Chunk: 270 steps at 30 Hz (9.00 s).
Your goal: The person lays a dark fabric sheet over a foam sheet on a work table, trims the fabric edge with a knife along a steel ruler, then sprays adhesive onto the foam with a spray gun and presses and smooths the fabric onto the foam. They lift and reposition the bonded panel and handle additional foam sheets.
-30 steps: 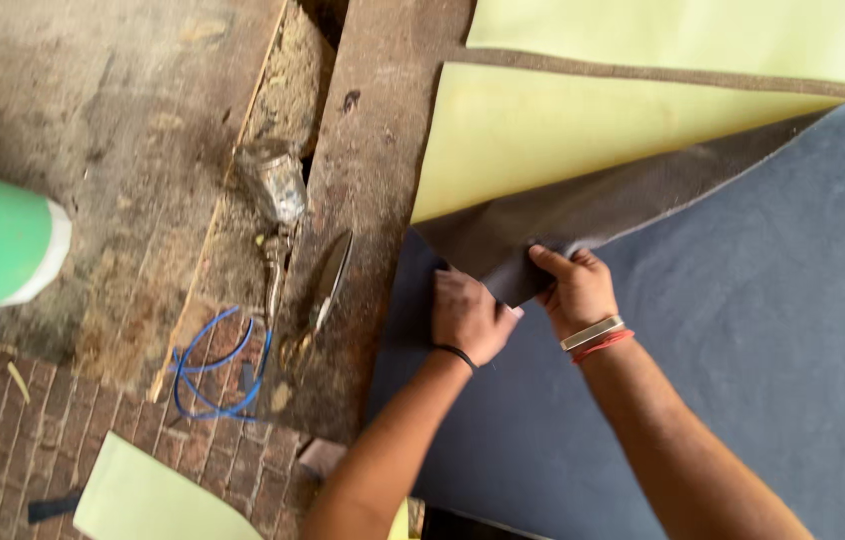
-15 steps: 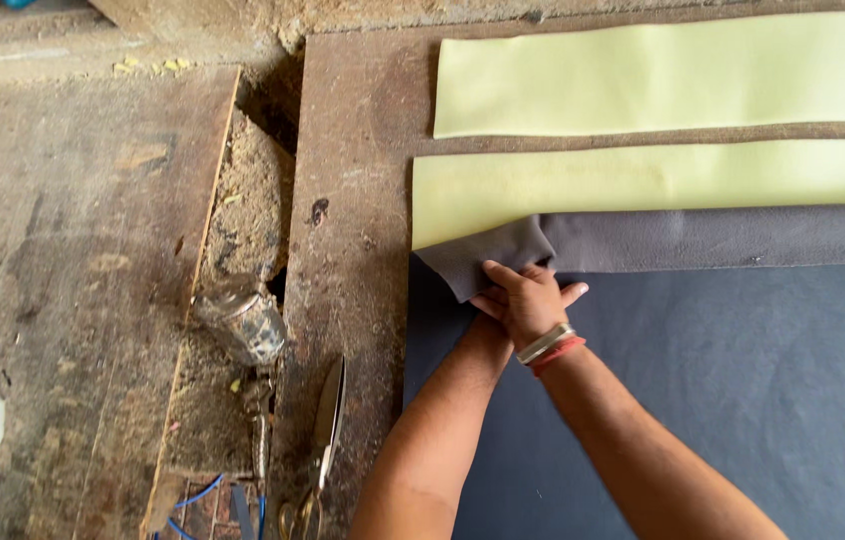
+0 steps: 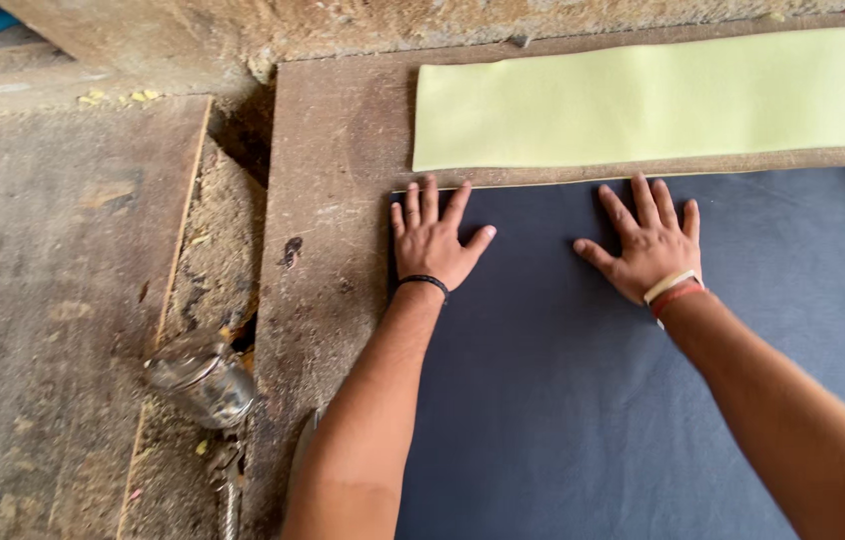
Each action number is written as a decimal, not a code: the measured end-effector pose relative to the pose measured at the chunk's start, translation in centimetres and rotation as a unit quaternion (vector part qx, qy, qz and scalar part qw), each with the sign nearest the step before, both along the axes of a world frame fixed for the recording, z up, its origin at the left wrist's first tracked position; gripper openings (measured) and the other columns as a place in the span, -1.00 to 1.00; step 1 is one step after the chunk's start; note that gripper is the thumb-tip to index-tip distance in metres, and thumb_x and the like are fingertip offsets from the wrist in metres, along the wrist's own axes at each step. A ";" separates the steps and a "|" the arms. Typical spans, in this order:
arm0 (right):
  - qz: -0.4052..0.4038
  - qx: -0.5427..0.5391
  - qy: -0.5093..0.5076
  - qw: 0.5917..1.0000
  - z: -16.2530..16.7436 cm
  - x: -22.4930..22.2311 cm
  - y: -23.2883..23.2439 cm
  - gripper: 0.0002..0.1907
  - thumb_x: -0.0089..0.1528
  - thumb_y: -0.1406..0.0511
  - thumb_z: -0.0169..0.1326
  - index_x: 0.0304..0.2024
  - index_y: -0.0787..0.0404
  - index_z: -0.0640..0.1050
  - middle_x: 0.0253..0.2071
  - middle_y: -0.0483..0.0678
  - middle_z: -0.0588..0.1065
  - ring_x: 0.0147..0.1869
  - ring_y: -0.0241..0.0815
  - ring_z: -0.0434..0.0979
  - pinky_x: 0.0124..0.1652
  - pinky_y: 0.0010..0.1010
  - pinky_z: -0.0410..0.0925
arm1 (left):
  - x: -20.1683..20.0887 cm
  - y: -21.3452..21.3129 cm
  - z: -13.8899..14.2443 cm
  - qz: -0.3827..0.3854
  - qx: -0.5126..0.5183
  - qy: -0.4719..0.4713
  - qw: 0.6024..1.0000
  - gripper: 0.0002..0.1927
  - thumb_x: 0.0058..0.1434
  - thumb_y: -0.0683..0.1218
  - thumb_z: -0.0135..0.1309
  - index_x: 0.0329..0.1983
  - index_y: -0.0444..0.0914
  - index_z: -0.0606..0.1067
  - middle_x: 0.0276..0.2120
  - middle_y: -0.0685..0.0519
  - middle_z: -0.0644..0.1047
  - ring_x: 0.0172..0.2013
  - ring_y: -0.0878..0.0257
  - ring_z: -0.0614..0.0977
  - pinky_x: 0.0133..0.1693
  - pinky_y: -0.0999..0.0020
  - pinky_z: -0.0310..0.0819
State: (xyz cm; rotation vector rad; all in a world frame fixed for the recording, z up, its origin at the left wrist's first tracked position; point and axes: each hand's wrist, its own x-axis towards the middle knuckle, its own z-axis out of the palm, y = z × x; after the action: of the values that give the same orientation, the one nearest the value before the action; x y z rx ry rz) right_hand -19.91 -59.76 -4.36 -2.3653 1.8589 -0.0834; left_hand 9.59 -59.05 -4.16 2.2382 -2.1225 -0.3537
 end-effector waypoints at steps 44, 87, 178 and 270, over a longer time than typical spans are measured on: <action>0.033 -0.111 -0.048 0.992 2.5 -18.7 -9.7 -0.67 0.36 0.01 0.23 0.04 0.03 0.63 0.08 -0.02 0.52 0.23 0.02 0.39 0.42 -0.13 0.19 | 7.1 -0.5 4.9 0.263 -0.190 0.408 0.853 -0.85 0.25 -0.16 0.27 -0.14 -0.29 0.64 -0.29 0.02 0.68 -0.30 0.16 0.70 -0.17 0.21 0.53; 0.060 0.001 -0.019 0.998 1.5 -6.7 36.9 -0.30 0.34 -0.11 -0.27 0.50 -0.15 0.16 0.57 0.04 -0.02 0.63 0.11 -0.14 0.43 0.18 -0.24 | -19.6 39.2 0.8 -0.098 -0.033 0.033 0.994 -0.36 0.38 0.16 -0.16 0.53 0.03 0.16 0.51 -0.18 0.06 0.49 -0.15 0.04 0.42 -0.19 -0.19; -0.036 0.355 -0.403 0.843 12.3 24.3 38.5 -0.68 0.28 0.24 0.13 0.04 0.24 0.63 -0.12 -0.07 0.67 -0.10 -0.28 0.65 -0.10 -0.40 0.47 | 25.1 39.5 4.4 0.300 -0.032 0.194 0.934 -0.50 0.24 0.22 0.13 -0.05 -0.27 0.62 -0.05 -0.24 0.58 0.01 -0.18 0.59 0.01 -0.02 0.47; -0.318 -0.122 -0.644 0.685 22.1 -33.1 23.9 -0.74 0.27 0.37 0.23 -0.01 0.32 0.58 -0.32 -0.05 0.59 -0.41 -0.29 0.59 -0.42 -0.46 0.46 | -21.1 50.6 15.2 0.120 0.212 0.256 0.935 -0.61 0.21 0.26 0.16 -0.31 -0.12 0.70 -0.60 0.21 0.60 -0.55 0.41 0.57 -0.46 0.44 0.39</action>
State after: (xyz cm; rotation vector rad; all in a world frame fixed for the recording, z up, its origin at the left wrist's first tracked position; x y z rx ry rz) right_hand -53.04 -35.88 17.79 -0.8639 1.6288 -1.6172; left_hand -11.48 -8.46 11.01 2.2227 -1.5922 -1.3188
